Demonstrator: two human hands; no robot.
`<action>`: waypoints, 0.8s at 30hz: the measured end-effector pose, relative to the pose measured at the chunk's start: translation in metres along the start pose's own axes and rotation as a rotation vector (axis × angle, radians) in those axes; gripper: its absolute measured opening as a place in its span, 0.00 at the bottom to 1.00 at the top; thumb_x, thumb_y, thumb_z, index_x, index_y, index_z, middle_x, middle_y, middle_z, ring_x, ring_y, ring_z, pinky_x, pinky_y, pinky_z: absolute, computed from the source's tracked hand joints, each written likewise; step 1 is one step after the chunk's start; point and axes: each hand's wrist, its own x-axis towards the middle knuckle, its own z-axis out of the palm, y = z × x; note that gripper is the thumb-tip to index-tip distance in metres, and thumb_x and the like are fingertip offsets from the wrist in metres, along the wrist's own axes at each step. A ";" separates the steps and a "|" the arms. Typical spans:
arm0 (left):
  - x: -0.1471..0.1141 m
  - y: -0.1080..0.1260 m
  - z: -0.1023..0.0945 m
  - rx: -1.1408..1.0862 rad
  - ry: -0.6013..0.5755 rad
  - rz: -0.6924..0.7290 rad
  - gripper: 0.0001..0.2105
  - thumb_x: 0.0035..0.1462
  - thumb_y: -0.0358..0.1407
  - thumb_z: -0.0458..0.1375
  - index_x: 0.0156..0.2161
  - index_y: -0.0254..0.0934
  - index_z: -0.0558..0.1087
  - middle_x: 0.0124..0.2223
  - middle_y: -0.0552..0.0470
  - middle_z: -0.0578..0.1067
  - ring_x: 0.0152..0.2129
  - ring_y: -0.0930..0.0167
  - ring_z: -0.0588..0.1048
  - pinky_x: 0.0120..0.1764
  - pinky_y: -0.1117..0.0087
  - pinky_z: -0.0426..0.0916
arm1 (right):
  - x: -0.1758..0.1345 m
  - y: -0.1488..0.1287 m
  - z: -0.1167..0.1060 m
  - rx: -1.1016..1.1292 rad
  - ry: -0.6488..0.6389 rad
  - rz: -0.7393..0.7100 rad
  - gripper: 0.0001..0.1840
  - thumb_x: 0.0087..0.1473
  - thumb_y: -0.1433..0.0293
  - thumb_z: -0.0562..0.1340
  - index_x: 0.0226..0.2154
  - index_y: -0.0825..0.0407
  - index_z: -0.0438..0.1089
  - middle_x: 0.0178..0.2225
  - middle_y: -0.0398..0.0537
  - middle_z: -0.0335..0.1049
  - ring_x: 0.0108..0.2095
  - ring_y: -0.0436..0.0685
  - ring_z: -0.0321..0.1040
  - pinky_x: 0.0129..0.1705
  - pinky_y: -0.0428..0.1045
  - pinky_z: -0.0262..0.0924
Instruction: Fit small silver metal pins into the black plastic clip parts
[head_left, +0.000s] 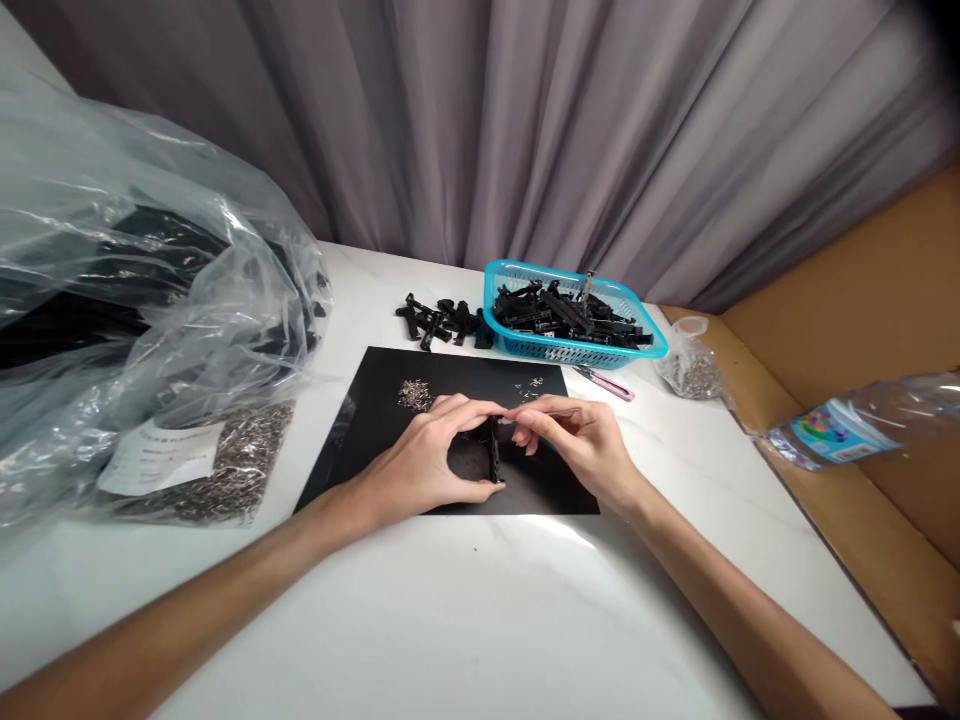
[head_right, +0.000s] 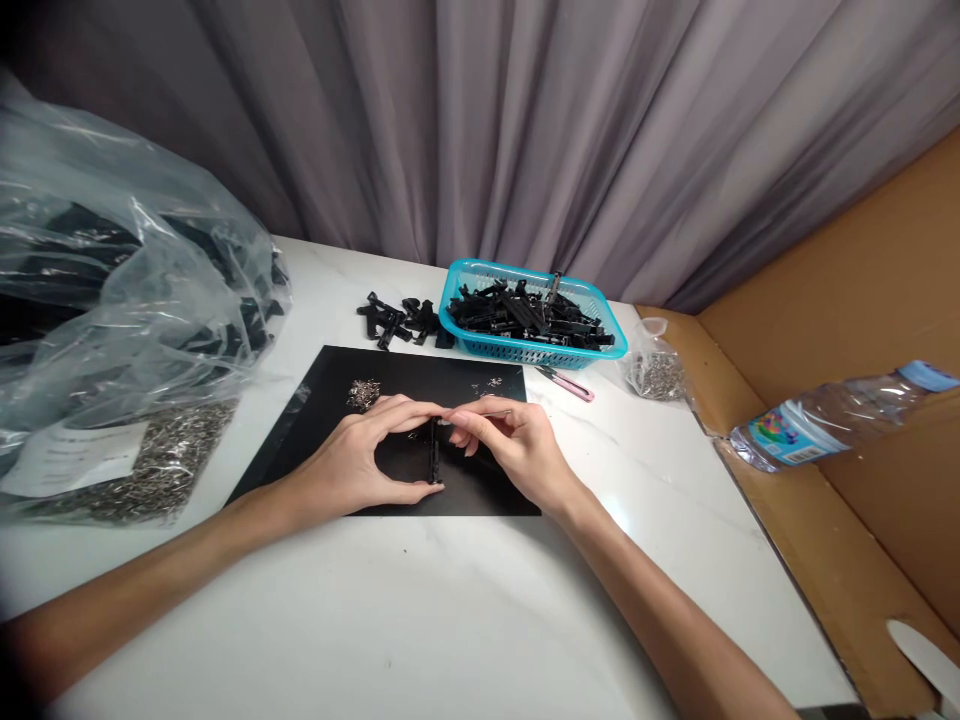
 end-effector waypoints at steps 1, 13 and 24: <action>0.000 0.000 0.000 -0.001 -0.002 0.003 0.31 0.50 0.41 0.72 0.59 0.40 0.72 0.50 0.50 0.78 0.50 0.61 0.75 0.54 0.59 0.74 | -0.001 0.000 0.001 -0.012 0.005 -0.003 0.15 0.62 0.57 0.68 0.38 0.52 0.83 0.29 0.47 0.78 0.28 0.53 0.73 0.33 0.49 0.71; -0.002 -0.001 0.002 0.012 0.009 0.018 0.31 0.49 0.42 0.73 0.58 0.40 0.71 0.51 0.49 0.78 0.50 0.61 0.75 0.54 0.57 0.75 | -0.005 0.002 0.005 -0.071 0.010 -0.049 0.13 0.64 0.59 0.66 0.39 0.51 0.82 0.31 0.48 0.78 0.29 0.53 0.73 0.33 0.50 0.73; -0.001 -0.001 -0.002 -0.069 0.004 -0.026 0.33 0.47 0.42 0.73 0.59 0.43 0.71 0.57 0.50 0.77 0.55 0.61 0.77 0.62 0.58 0.72 | -0.001 -0.008 -0.008 -0.239 0.175 -0.127 0.17 0.67 0.56 0.61 0.33 0.51 0.73 0.34 0.47 0.72 0.33 0.53 0.69 0.37 0.49 0.67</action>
